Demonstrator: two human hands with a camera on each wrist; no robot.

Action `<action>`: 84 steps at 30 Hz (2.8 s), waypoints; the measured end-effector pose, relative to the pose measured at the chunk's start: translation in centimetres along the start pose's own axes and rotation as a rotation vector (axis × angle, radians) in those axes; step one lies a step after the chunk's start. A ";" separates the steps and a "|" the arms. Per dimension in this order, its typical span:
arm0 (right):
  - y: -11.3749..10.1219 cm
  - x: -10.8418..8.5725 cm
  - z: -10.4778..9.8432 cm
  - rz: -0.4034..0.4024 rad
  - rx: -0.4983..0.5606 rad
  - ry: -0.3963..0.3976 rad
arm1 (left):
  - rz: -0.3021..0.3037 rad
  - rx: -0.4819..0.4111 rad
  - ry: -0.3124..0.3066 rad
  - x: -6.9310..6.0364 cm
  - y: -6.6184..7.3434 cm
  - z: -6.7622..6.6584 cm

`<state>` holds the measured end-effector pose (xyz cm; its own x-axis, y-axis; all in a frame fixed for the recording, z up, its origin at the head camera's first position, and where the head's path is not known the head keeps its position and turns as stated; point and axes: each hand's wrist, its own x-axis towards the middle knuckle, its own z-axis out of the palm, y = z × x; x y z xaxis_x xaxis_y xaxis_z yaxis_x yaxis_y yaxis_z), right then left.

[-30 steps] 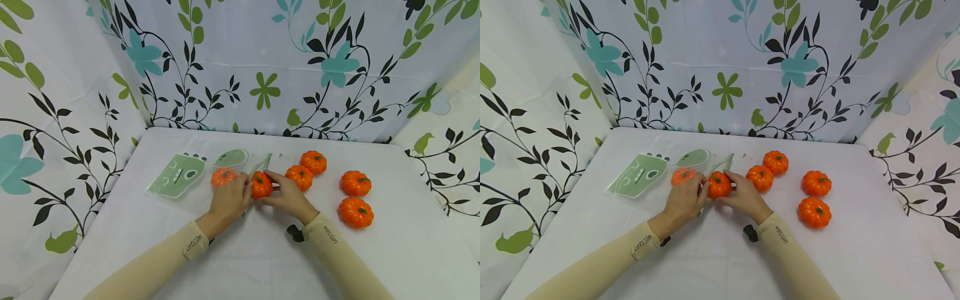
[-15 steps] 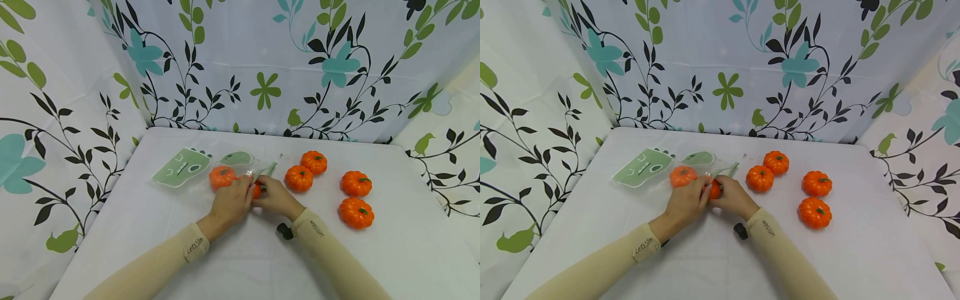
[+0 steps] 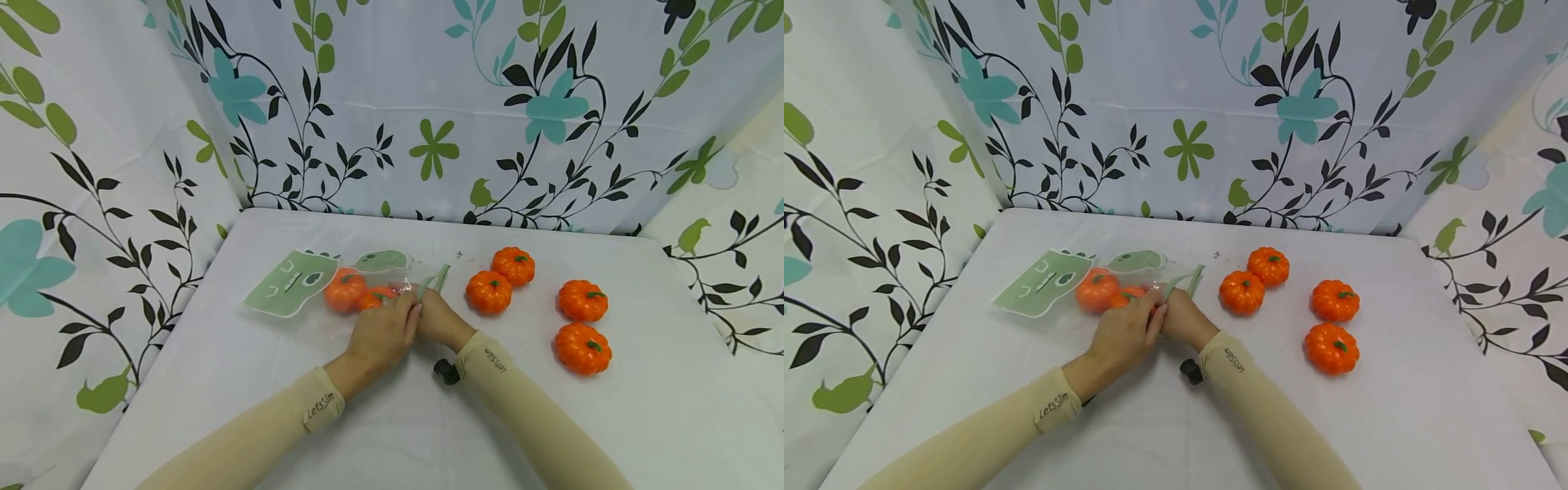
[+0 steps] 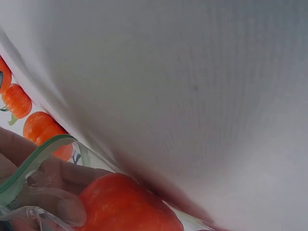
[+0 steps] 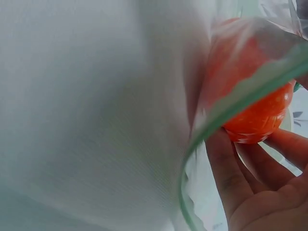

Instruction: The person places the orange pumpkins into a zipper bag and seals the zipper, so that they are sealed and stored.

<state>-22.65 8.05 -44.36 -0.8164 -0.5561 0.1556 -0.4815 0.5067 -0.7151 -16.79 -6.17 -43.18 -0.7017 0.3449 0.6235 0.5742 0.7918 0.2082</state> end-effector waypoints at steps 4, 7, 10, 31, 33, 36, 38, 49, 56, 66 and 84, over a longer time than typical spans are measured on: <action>-0.1 -0.1 0.0 0.074 0.031 -0.009 | -0.011 -0.013 0.020 0.0 -0.1 -0.1; -0.1 -0.7 -0.5 0.172 0.120 -0.010 | -0.024 -0.017 0.033 0.1 -0.1 0.0; 0.0 -1.5 -1.2 0.250 0.241 0.005 | -0.044 -0.016 0.032 0.2 -0.2 0.0; -1.3 -3.3 -1.1 0.251 0.337 0.098 | -0.053 -0.034 0.013 0.0 -0.3 0.2; -1.3 -3.2 -0.9 0.226 0.378 0.085 | -0.051 -0.028 0.012 0.0 -0.2 0.2; -1.2 -3.0 -0.7 0.195 0.423 0.060 | -0.052 -0.031 0.015 0.1 -0.1 0.2; -1.2 -2.8 -0.7 0.198 0.443 0.041 | -0.048 -0.034 0.015 0.2 0.0 0.1; -0.8 -3.4 -0.7 0.133 0.371 -0.006 | -0.060 -0.048 -0.007 0.2 0.1 -0.2; -1.4 -6.2 -3.3 0.087 0.118 0.224 | -0.080 -0.065 0.002 0.1 0.0 -0.3; -2.6 -7.7 -9.0 -0.031 -0.378 0.375 | -0.075 -0.059 0.021 0.0 -0.4 -0.4; 2.7 -9.3 -10.4 0.503 -0.117 0.241 | -0.114 -0.099 -0.005 0.4 -0.4 -0.1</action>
<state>-19.64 21.44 -40.65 -0.9974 -0.0687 -0.0239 -0.0355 0.7473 -0.6636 -17.24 -6.40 -42.96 -0.7667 0.2582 0.5878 0.5291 0.7727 0.3507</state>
